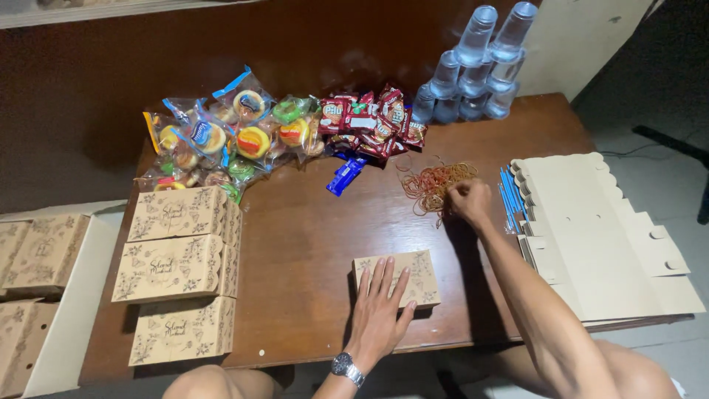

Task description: Folding cardboard boxes and filling them with snack items.

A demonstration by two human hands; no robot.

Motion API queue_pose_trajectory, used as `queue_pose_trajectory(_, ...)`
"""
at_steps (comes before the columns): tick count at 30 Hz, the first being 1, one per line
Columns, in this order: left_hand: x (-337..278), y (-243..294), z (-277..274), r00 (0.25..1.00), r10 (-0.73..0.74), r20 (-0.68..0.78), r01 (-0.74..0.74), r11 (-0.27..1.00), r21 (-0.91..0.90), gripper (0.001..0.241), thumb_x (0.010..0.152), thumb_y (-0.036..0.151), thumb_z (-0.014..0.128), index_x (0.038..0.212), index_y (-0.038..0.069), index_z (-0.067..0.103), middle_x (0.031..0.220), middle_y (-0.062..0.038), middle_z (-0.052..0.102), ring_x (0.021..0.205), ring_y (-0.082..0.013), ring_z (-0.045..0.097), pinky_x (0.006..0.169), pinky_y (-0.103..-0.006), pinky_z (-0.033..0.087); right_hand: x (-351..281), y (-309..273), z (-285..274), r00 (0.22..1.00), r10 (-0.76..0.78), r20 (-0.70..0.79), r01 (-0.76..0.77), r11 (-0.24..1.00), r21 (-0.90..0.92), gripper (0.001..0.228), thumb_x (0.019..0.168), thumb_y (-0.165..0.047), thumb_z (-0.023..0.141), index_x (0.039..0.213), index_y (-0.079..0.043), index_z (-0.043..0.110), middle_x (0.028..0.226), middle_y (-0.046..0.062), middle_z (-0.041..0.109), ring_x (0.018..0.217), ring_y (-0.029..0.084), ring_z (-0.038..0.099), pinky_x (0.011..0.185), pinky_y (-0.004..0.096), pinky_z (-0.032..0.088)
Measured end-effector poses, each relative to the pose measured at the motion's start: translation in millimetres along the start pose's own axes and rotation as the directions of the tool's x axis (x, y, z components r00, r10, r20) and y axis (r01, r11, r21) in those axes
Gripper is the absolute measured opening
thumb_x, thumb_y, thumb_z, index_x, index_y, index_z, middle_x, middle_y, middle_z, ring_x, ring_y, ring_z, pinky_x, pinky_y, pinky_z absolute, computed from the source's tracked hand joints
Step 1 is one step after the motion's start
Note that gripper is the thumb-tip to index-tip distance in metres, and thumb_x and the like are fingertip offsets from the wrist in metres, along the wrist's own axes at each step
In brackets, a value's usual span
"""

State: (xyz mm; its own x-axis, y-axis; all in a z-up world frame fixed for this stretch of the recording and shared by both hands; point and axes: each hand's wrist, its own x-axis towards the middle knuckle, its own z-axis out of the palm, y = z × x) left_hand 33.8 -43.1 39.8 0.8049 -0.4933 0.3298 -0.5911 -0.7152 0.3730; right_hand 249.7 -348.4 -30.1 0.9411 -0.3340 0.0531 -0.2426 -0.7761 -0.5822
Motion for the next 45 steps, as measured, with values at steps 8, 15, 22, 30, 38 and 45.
queue_pose_trajectory(8, -3.1, 0.2, 2.9, 0.999, -0.030, 0.021, 0.031, 0.999, -0.025, 0.060, 0.104, 0.039, 0.043, 0.156, 0.008, 0.042, 0.163, -0.025, 0.030, 0.152, -0.0386, 0.024, 0.124, -0.0547, 0.011, 8.2, 26.7, -28.7, 0.948, 0.289, 0.131, -0.308, 0.742, 0.595, 0.023, 0.081, -0.021, 0.086, 0.102, -0.011, 0.081, 0.105, 0.004, 0.079, 0.088, 0.009, 0.068, 0.076, 0.018, 0.051)
queue_pose_trajectory(15, -1.5, -3.0, -0.6, 1.000, -0.009, -0.029, 0.006, 0.995, -0.095, 0.056, 0.102, 0.032, 0.050, 0.150, 0.004, 0.049, 0.160, -0.026, 0.036, 0.150, -0.0405, 0.029, 0.123, -0.0553, 0.015, -16.6, 11.0, -69.3, 0.942, 0.237, 0.239, -0.332, 0.539, 0.774, 0.009, 0.100, -0.017, 0.066, 0.104, -0.011, 0.072, 0.095, 0.005, 0.076, 0.080, 0.006, 0.069, 0.054, 0.019, 0.033)
queue_pose_trajectory(22, 18.5, 11.3, -27.0, 0.960, -0.278, 0.029, 0.232, 0.732, -0.641, 0.054, 0.098, 0.030, 0.059, 0.144, 0.001, 0.050, 0.149, -0.015, 0.051, 0.140, -0.0297, 0.048, 0.119, -0.0399, 0.035, -145.6, -58.6, -94.6, 0.881, -0.141, 0.451, -0.349, 0.449, 0.822, 0.017, 0.100, -0.013, 0.065, 0.108, 0.002, 0.070, 0.088, 0.016, 0.071, 0.078, 0.021, 0.065, 0.074, 0.028, 0.047)
queue_pose_trajectory(30, 13.8, 12.5, -16.5, 0.888, -0.355, 0.294, 0.334, 0.057, -0.941, 0.022, 0.095, 0.012, 0.068, 0.114, 0.002, 0.070, 0.114, -0.012, 0.072, 0.107, -0.0172, 0.068, 0.098, -0.0283, 0.056, -235.2, -71.8, -69.2, 0.770, -0.337, 0.542, -0.436, 0.344, 0.832, 0.013, 0.098, -0.014, 0.067, 0.103, -0.001, 0.068, 0.081, 0.007, 0.065, 0.073, 0.014, 0.060, 0.070, 0.026, 0.046)
queue_pose_trajectory(38, 18.0, 10.3, -84.9, 0.939, -0.188, 0.289, 0.192, -0.410, -0.892, 0.046, 0.094, 0.016, 0.043, 0.049, 0.014, 0.038, 0.044, -0.001, 0.033, 0.044, -0.0171, 0.037, 0.050, -0.0323, 0.036, -211.1, -73.3, -86.4, 0.829, -0.258, 0.495, -0.441, 0.242, 0.864, 0.032, 0.097, -0.029, 0.070, 0.077, -0.006, 0.061, 0.067, 0.003, 0.054, 0.055, 0.013, 0.048, 0.063, 0.027, 0.036)
queue_pose_trajectory(45, 25.7, 1.9, -63.4, 0.930, -0.135, 0.341, 0.180, 0.978, -0.101, 0.076, 0.079, 0.027, 0.084, 0.142, 0.005, 0.047, 0.121, -0.021, 0.051, 0.113, -0.0384, 0.049, 0.093, -0.0493, 0.044, -247.2, -110.4, -163.4, 0.722, -0.547, 0.423, 0.312, 0.804, 0.506, 0.041, 0.104, -0.036, 0.052, 0.074, -0.008, 0.056, 0.057, 0.014, 0.061, 0.052, 0.029, 0.052, 0.050, 0.038, 0.034)
